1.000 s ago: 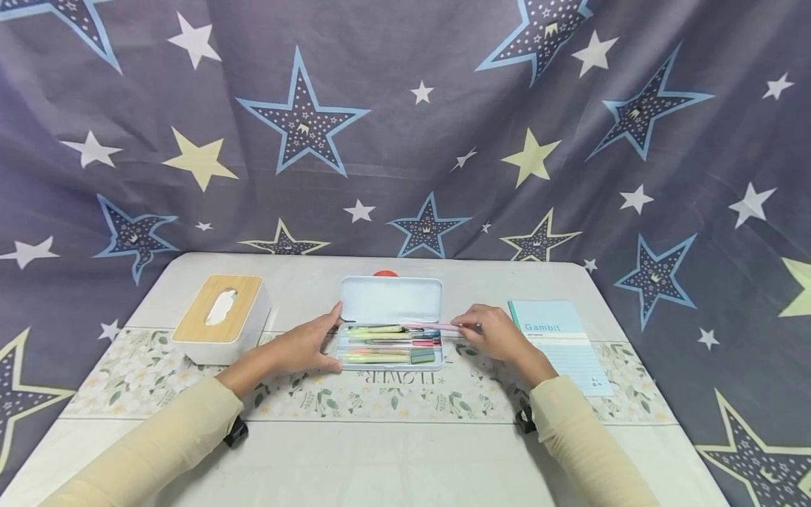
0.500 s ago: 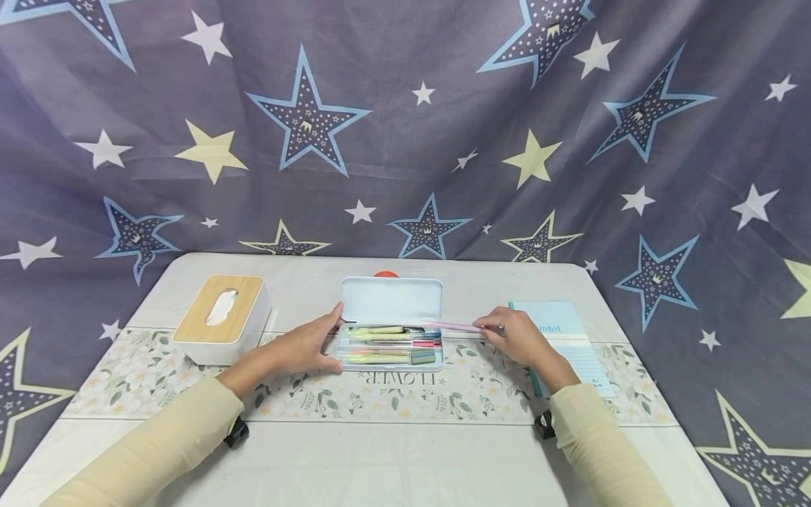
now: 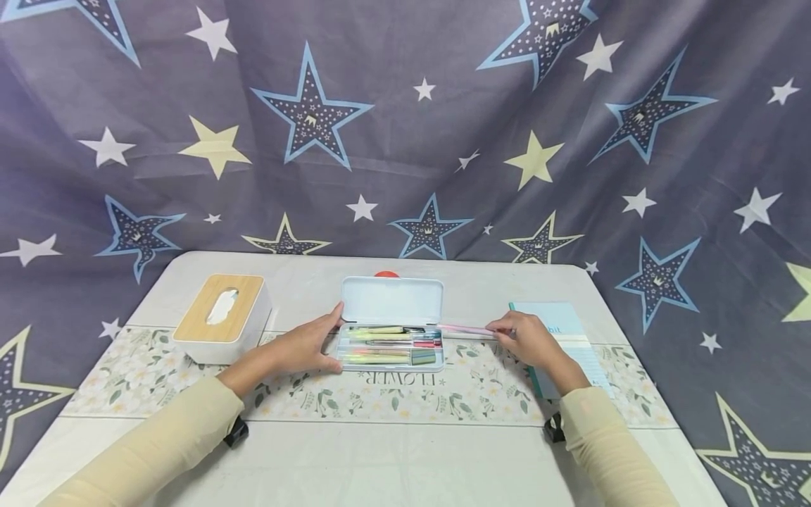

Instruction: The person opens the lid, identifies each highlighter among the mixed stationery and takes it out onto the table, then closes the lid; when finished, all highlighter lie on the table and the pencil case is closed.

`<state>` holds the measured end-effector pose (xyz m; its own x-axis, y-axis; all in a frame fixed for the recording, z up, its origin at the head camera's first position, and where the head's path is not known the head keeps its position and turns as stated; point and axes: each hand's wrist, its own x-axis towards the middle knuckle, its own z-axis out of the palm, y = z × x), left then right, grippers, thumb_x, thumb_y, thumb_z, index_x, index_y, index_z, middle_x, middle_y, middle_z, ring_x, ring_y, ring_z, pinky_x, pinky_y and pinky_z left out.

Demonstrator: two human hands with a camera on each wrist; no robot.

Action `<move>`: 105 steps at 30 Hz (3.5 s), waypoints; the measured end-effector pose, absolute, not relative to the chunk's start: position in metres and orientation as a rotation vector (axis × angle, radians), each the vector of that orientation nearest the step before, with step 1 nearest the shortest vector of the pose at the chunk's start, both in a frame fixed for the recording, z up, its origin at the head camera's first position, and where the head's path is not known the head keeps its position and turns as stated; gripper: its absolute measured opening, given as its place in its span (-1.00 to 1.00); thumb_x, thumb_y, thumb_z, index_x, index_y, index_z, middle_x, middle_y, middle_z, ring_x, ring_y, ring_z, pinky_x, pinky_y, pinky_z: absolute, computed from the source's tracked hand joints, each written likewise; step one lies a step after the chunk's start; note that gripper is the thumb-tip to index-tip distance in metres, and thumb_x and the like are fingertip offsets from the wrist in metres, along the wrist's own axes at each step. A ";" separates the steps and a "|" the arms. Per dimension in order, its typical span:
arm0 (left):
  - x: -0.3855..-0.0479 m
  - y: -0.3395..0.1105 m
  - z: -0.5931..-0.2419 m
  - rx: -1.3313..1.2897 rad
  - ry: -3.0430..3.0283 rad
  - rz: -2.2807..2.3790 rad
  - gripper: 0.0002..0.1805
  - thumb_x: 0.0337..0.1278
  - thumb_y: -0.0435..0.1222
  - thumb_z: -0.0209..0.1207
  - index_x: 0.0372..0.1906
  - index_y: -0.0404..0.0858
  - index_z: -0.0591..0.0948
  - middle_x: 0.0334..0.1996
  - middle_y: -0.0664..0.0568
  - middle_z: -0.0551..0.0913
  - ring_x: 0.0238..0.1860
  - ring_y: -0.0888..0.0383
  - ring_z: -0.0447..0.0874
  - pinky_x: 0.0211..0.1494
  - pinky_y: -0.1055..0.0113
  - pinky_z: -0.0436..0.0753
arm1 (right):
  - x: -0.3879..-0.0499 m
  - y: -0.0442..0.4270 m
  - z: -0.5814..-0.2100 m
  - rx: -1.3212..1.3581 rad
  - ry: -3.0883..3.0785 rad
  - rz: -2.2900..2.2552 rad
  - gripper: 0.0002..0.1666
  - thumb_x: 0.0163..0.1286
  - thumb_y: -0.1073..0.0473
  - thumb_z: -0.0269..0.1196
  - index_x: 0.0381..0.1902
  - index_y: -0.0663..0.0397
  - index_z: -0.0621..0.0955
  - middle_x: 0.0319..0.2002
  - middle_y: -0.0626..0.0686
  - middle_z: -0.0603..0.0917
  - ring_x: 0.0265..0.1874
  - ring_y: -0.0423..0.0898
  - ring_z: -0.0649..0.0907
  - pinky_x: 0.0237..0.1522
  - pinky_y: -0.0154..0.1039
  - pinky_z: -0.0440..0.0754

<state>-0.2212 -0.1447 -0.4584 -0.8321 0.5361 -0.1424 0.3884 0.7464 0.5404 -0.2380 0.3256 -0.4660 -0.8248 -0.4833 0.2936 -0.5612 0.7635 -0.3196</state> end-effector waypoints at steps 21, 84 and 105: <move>-0.219 -0.144 -0.455 0.723 2.644 0.756 0.40 0.04 0.06 0.48 0.64 -0.33 -0.29 0.46 -0.10 0.38 0.55 -0.06 0.26 0.61 -0.02 0.27 | -0.240 0.340 -0.468 0.814 -2.846 0.433 -0.79 0.36 0.26 0.38 -0.07 0.00 0.81 -0.18 0.04 0.80 -0.32 -0.11 0.71 -0.29 -0.14 0.67; -0.218 -0.146 -0.451 0.692 2.640 0.748 0.41 0.04 0.06 0.48 0.64 -0.31 -0.29 0.45 -0.08 0.39 0.53 -0.02 0.30 0.60 0.00 0.29 | -0.251 0.209 -0.429 1.173 -2.800 0.500 -0.79 0.39 0.21 0.35 -0.05 -0.01 0.80 -0.14 -0.03 0.82 -0.15 -0.07 0.75 -0.05 -0.07 0.72; -0.218 -0.143 -0.453 0.685 2.640 0.741 0.42 0.02 0.11 0.47 0.65 -0.29 -0.30 0.49 -0.09 0.35 0.57 -0.03 0.23 0.62 0.01 0.24 | -0.255 0.173 -0.443 1.251 -2.931 0.386 -0.77 0.41 0.10 0.36 -0.02 -0.04 0.79 -0.08 -0.06 0.80 -0.02 -0.07 0.73 0.16 -0.08 0.68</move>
<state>-0.2181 -0.1427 -0.4532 -0.8363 0.5228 -0.1653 0.3604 0.7512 0.5530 -0.2547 0.1734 -0.4434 -0.6943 -0.7191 0.0307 -0.7025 0.6678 -0.2462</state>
